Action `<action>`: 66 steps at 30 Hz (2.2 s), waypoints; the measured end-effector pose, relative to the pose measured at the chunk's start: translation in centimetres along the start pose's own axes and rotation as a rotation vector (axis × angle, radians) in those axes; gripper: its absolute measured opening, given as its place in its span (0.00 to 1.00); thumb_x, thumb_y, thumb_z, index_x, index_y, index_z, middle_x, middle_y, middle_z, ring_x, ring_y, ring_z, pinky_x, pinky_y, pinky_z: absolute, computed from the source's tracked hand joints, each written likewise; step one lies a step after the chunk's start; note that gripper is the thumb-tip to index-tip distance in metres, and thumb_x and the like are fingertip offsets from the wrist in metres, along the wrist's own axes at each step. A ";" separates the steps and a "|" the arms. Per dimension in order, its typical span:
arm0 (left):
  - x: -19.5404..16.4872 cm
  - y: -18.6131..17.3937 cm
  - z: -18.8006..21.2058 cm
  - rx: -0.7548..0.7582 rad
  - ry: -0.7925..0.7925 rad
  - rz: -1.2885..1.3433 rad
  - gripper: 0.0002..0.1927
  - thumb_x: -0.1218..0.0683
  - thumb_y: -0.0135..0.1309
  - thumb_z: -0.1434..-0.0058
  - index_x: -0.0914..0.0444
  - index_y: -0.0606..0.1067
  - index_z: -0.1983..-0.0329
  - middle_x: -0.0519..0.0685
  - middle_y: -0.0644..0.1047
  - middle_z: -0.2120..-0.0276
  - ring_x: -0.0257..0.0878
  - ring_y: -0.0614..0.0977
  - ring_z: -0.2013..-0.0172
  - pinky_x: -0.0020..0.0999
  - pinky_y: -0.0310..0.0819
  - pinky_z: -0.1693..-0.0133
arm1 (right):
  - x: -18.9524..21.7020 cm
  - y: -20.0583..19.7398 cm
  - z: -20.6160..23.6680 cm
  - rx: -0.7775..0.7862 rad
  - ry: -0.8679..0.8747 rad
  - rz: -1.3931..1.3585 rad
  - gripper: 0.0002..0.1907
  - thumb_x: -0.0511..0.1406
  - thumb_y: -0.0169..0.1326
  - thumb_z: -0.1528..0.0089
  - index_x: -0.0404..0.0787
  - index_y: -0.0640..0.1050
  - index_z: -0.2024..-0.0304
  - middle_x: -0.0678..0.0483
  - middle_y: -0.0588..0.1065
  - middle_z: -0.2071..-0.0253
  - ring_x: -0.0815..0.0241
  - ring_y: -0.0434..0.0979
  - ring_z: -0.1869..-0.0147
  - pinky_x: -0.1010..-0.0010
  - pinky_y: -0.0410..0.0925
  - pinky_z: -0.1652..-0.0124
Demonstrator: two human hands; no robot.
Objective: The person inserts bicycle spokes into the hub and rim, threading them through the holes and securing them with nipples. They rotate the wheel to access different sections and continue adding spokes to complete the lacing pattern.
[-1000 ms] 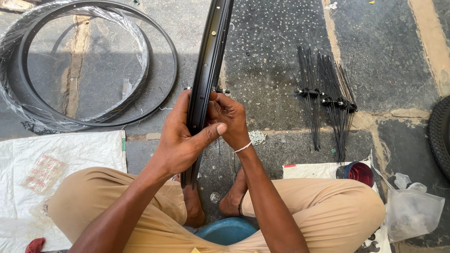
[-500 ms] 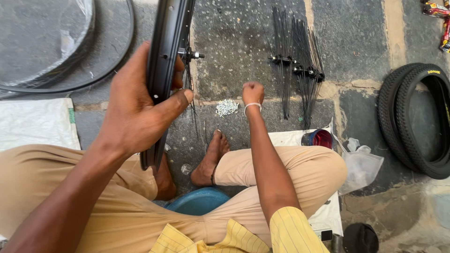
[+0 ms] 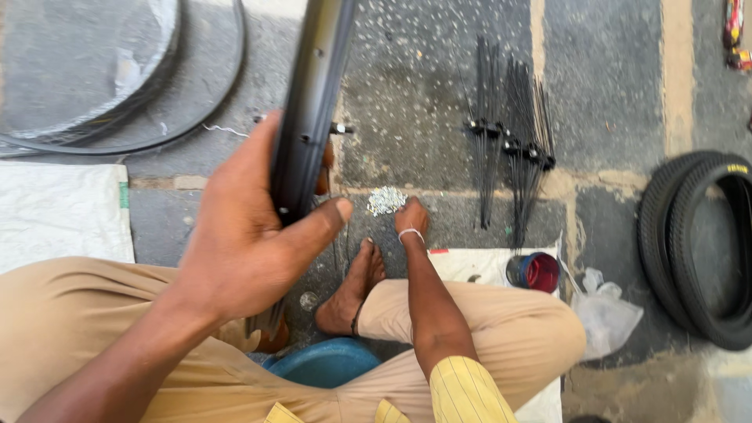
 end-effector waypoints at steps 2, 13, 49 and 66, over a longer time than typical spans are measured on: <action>-0.1 -0.2 0.1 -0.016 -0.004 0.008 0.20 0.58 0.63 0.42 0.66 0.70 0.49 0.46 0.72 0.66 0.32 0.73 0.65 0.29 0.72 0.63 | -0.7 0.9 0.1 0.015 0.032 0.012 0.12 0.37 0.62 0.44 0.35 0.80 0.64 0.38 0.80 0.60 0.36 0.80 0.52 0.50 0.72 0.53; -1.1 -0.7 -0.4 0.010 -0.030 0.096 0.25 0.56 0.60 0.44 0.67 0.65 0.47 0.48 0.73 0.71 0.34 0.72 0.75 0.33 0.69 0.72 | 16.9 -19.2 1.0 0.066 -0.478 -1.145 0.07 0.28 0.59 0.37 0.32 0.80 0.56 0.51 0.78 0.68 0.63 0.78 0.69 0.71 0.74 0.65; 0.7 -1.2 0.8 -0.107 0.212 0.063 0.21 0.60 0.59 0.47 0.68 0.65 0.53 0.60 0.70 0.61 0.57 0.73 0.55 0.52 0.66 0.54 | 34.6 -34.0 20.5 -0.035 -1.659 0.415 0.20 0.21 0.58 0.40 0.33 0.74 0.46 0.45 0.77 0.56 0.46 0.78 0.53 0.58 0.72 0.53; 0.8 -0.8 0.9 -0.072 0.212 0.057 0.24 0.59 0.59 0.48 0.68 0.65 0.51 0.60 0.72 0.59 0.57 0.73 0.53 0.52 0.66 0.53 | 34.2 -34.0 19.1 -0.199 -1.531 0.751 0.16 0.43 0.63 0.37 0.40 0.76 0.71 0.52 0.72 0.76 0.54 0.73 0.71 0.61 0.65 0.72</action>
Point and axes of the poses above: each hand's wrist, its own z-axis away from the middle knuckle, its own y-axis out of the palm, x = y × z, the point moved 3 cm from there along -z, towards the middle knuckle
